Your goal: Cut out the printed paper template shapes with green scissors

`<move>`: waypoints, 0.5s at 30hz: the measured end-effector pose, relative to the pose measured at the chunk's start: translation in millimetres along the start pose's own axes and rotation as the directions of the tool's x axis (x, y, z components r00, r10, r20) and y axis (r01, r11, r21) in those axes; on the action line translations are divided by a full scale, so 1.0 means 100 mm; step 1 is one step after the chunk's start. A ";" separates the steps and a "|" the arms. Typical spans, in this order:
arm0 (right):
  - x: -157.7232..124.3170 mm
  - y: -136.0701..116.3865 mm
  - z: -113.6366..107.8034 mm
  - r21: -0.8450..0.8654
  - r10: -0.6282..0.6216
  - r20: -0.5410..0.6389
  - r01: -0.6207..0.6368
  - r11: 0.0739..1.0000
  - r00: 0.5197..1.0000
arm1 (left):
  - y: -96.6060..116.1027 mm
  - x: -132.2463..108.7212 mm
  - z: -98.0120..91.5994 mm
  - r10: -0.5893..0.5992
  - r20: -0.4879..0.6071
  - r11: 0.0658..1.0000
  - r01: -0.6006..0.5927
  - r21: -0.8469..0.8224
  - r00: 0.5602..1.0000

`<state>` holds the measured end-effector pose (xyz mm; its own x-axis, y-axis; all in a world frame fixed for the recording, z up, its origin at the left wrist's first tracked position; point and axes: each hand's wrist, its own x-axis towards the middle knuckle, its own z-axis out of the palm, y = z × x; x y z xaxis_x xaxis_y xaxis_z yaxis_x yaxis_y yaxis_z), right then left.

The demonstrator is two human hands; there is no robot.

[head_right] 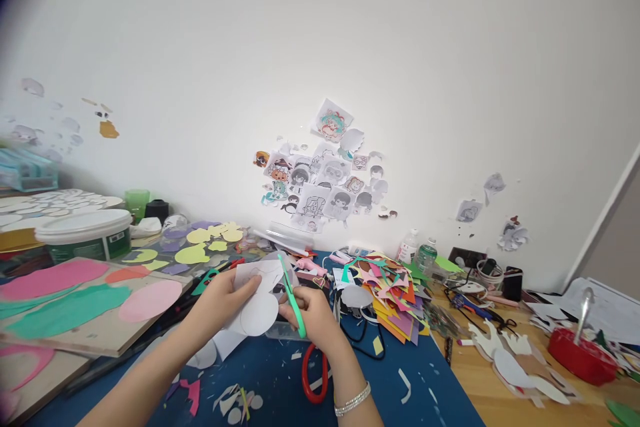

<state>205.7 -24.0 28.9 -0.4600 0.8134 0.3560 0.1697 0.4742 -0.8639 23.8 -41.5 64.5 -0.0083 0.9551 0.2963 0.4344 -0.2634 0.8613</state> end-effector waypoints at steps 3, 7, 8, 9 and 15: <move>0.00 0.01 0.00 -0.001 -0.005 0.001 0.005 1.000 1.000 | 0.00 0.00 -0.01 -0.021 0.006 1.000 0.021 0.011 1.000; -0.01 0.02 0.00 -0.010 0.005 -0.003 -0.005 1.000 1.000 | 0.00 0.00 -0.02 -0.022 0.017 1.000 0.022 0.003 1.000; -0.01 0.02 0.00 -0.015 0.005 0.000 -0.005 1.000 1.000 | 0.00 0.00 -0.01 -0.021 0.018 1.000 0.021 -0.002 1.000; -0.01 0.02 0.00 -0.018 0.005 0.002 -0.005 1.000 1.000 | 0.00 0.00 -0.01 -0.021 0.020 1.000 0.021 -0.005 1.000; -0.01 0.00 0.00 -0.021 0.004 -0.008 -0.005 1.000 1.000 | -0.01 0.00 0.00 -0.024 0.012 1.000 0.024 0.005 1.000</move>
<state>205.7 -24.8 28.9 -0.4524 0.8181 0.3551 0.1899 0.4774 -0.8579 23.1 -41.2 63.5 -0.0078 0.9628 0.2702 0.4386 -0.2395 0.8662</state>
